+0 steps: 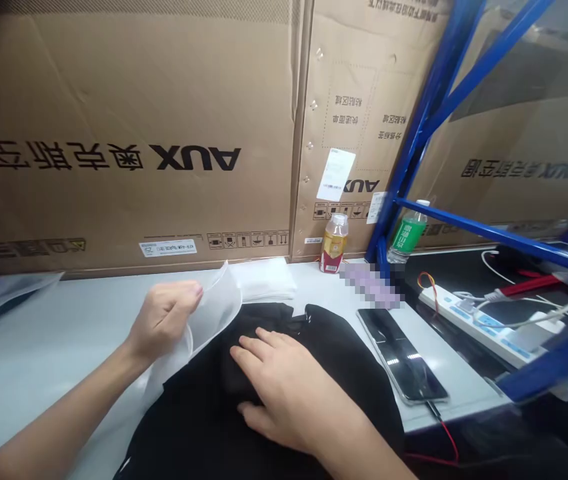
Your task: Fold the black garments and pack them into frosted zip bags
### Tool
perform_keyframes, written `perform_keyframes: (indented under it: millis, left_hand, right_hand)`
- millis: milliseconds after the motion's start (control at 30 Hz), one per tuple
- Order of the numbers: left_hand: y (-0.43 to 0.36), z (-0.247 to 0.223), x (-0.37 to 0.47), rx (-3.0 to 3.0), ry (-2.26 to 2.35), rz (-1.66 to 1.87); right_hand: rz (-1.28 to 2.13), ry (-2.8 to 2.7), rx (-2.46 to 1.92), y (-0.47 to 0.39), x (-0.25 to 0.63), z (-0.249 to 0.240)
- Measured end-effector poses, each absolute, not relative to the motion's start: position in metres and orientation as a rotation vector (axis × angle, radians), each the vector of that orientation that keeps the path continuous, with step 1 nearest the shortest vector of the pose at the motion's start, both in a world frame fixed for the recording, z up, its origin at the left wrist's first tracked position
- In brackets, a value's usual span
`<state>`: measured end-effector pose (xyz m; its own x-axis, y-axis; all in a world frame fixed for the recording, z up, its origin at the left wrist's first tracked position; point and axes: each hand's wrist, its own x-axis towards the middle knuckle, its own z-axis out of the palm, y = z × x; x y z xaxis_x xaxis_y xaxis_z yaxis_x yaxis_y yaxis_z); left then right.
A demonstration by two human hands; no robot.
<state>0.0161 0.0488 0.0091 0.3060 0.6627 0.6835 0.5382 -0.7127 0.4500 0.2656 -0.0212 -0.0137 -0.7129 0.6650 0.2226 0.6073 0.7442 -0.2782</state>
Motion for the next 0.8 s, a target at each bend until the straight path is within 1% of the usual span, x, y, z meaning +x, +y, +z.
perform_keyframes:
  millis: [133,300,367,467,500,600,667,800]
  left_hand:
    - [0.052,0.005,0.017,2.422,1.152,1.176]
    - [0.05,0.003,0.017,2.399,1.169,1.002]
    - [0.049,0.003,0.018,2.379,1.176,0.964]
    - [0.044,0.001,0.024,2.34,1.192,0.925]
    - [0.042,-0.001,0.027,2.327,1.195,0.914]
    - [0.035,-0.006,0.037,2.288,1.198,0.894]
    - [0.03,-0.01,0.044,2.269,1.203,0.891]
    - [0.027,-0.013,0.048,2.28,1.205,0.868]
  right_hand:
    - [0.176,-2.668,-1.093,-0.019,0.237,-0.014]
    - [0.238,-2.659,-1.247,-0.01,0.227,-0.011]
    - [0.302,-2.536,-1.284,-0.004,0.241,-0.007]
    - [0.43,-2.18,-1.299,0.0,0.27,0.0]
    - [0.431,-2.032,-1.297,0.0,0.277,0.002]
    - [0.277,-1.663,-1.28,-0.007,0.283,0.005]
    - [0.211,-1.566,-1.251,-0.014,0.277,0.002]
    - [0.249,-1.637,-1.292,-0.017,0.273,-0.005]
